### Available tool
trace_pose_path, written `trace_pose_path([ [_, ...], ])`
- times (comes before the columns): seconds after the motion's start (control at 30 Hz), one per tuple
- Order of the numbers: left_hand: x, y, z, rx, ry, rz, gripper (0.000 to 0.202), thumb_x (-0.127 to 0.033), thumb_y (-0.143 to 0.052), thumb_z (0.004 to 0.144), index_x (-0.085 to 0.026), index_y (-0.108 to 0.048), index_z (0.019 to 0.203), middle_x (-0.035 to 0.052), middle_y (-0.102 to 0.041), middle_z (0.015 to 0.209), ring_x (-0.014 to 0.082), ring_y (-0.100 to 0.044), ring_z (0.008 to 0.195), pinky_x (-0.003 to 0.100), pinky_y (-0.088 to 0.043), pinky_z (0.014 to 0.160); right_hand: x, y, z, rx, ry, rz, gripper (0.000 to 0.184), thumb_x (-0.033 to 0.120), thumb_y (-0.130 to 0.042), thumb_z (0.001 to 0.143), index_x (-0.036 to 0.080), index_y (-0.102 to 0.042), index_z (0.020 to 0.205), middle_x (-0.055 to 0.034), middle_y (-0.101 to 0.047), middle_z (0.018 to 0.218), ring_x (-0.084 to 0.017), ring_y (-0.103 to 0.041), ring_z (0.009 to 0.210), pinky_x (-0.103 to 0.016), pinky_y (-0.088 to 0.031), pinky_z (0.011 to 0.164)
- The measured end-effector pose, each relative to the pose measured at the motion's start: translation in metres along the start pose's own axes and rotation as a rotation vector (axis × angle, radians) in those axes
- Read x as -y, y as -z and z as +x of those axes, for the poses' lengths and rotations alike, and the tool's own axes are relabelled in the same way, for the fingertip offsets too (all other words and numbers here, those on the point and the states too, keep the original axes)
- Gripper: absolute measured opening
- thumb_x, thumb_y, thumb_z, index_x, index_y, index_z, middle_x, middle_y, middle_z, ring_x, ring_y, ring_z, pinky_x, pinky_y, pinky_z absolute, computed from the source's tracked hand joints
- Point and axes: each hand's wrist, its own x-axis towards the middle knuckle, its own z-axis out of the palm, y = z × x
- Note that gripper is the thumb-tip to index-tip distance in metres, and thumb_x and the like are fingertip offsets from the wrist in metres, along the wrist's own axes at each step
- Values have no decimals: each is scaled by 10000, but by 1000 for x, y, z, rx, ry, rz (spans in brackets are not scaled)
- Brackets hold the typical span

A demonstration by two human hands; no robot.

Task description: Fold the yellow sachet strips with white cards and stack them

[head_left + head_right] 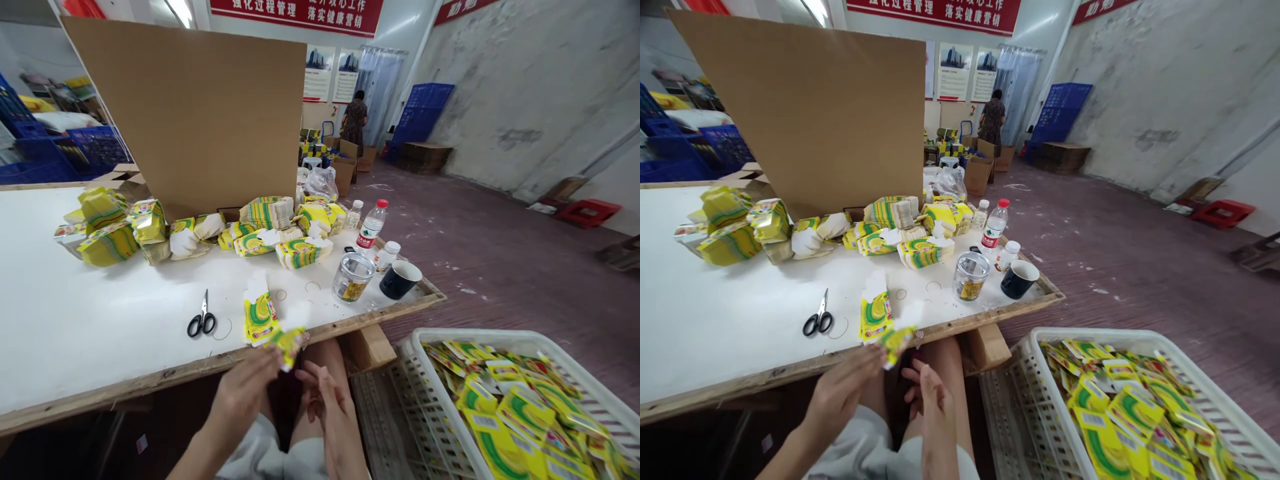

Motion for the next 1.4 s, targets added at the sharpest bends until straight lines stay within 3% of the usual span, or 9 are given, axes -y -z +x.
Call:
trace_pose_path([
  [0.13, -23, -21, -8, 150, -153, -229, 477, -87, -567, 917, -310, -610, 1336, 68, -657, 1357, 254, -526, 1345, 448, -329, 1191, -1, 5, 4, 17, 19, 18, 456, 499, -889, 602, 163, -773, 888, -64, -779, 817, -192, -676, 684, -261, -522, 618],
  [0.27, -29, -28, 2, -37, 276, -667, 616, -352, -661, 890, -271, -459, 1466, 111, -396, 1578, 321, -330, 1462, 463, -301, 1192, 0, 10, 2, 92, 36, 18, 502, 483, -885, 630, 169, -739, 994, -94, -788, 966, -239, -714, 885, -304, -547, 788],
  [0.37, -34, -26, 12, 73, 626, -1097, 560, -485, -672, 854, -233, -609, 1350, 145, -600, 1420, 369, -547, 1303, 471, -463, 1065, -5, 8, -1, 163, 52, 19, 435, 462, -863, 682, 187, -699, 976, -82, -790, 891, -222, -723, 797, -299, -549, 730],
  [0.47, -43, -25, 20, 200, 726, -1332, 571, -490, -790, 740, -182, -714, 1215, 162, -731, 1217, 362, -658, 1145, 417, -528, 954, -6, 7, -3, 147, 97, -18, 384, 457, -870, 671, 177, -705, 875, -100, -786, 916, -236, -724, 837, -302, -553, 745],
  [0.73, -47, -32, 25, -53, 769, -1303, 363, -394, -822, 735, -169, -780, 1017, 112, -808, 928, 277, -739, 931, 375, -549, 894, -2, 5, -7, 195, 173, -80, 433, 481, -839, 695, 173, -722, 975, -135, -772, 1007, -279, -718, 924, -359, -565, 805],
  [0.87, -44, -36, 20, -64, 899, -1252, 367, -407, -840, 707, -168, -770, 977, 102, -805, 886, 255, -739, 868, 388, -553, 868, -4, 2, -9, 155, 264, -251, 333, 477, -754, 784, 164, -699, 881, -115, -759, 890, -253, -709, 801, -340, -571, 724],
  [1.0, -46, -41, 18, -60, 902, -1140, 498, -525, -855, 630, -128, -762, 916, 110, -779, 852, 240, -708, 810, 361, -544, 802, 0, 7, -7, -57, 638, -578, 276, 352, -673, 865, 189, -664, 1087, -117, -725, 1064, -261, -686, 930, -351, -564, 782],
  [1.13, -46, -39, 16, -9, 968, -1026, 530, -563, -863, 580, -128, -745, 860, 54, -734, 769, 191, -660, 714, 297, -515, 682, 14, 11, -6, 147, 926, -945, 481, 156, -567, 908, 247, -509, 1376, -102, -592, 1366, -267, -554, 1235, -403, -489, 982],
  [1.4, -43, -28, 9, 126, 1159, -1212, 583, -686, -686, 722, -126, -701, 882, 69, -736, 714, 182, -654, 573, 295, -491, 579, 20, 5, -8, 230, 823, -816, 151, 133, -546, 906, 238, -582, 1010, -41, -597, 962, -197, -627, 885, -271, -533, 745],
])
